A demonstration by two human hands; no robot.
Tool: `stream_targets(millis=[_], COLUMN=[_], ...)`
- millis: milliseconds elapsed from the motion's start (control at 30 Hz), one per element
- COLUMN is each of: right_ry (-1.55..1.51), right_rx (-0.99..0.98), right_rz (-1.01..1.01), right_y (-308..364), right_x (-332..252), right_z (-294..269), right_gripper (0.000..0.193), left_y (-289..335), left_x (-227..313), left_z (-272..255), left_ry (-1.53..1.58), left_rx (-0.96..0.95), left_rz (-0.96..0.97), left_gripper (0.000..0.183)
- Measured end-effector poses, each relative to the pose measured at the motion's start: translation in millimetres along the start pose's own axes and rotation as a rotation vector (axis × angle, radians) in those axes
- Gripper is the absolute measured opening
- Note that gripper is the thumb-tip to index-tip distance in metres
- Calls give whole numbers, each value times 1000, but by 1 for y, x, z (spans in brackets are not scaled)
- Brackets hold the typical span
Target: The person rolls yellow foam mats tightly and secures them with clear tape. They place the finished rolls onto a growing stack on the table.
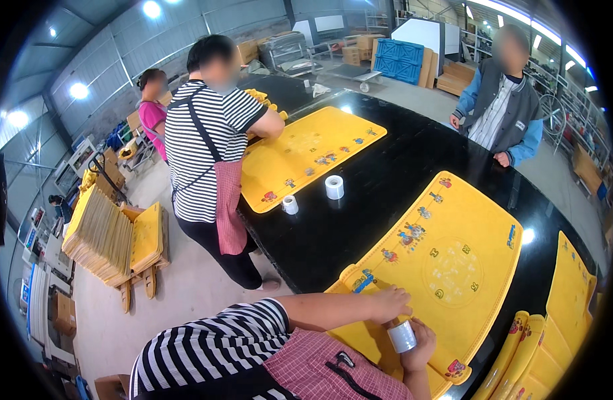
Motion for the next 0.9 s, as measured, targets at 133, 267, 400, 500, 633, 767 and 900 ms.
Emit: stream_targets(millis=[133, 267, 400, 500, 633, 767, 900], right_ry=[-176, -260, -330, -360, -359, -320, -298], right_rx=[-94, -186, -191, -195, -203, -203, -211], right_rz=[316, 414, 392, 395, 428, 417, 394], right_y=[-17, -17, -24, -20, -20, -22, -23], right_x=[26, 64, 55, 59, 54, 54, 53], right_z=[0, 12, 11, 13, 11, 10, 11], right_gripper=[22, 18, 20, 21, 22, 23, 22], left_y=[0, -2, 3, 1, -1, -2, -2], left_x=[4, -2, -4, -2, -2, -2, -2], left_z=[-23, -17, -15, -17, -19, -21, -24], left_ry=[50, 7, 21, 101, 93, 98, 92], left_rx=[-65, -15, 51, -24, -49, -90, -82], left_rz=[-41, -97, -149, -138, -130, -135, -126], left_gripper=[72, 81, 83, 85, 83, 80, 77])
Point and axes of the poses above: each hand's wrist, its own y-axis away from the middle knuckle, its own z-axis out of the palm, x = y × z, the point moved 8 cm from there along -y, towards the middle knuckle
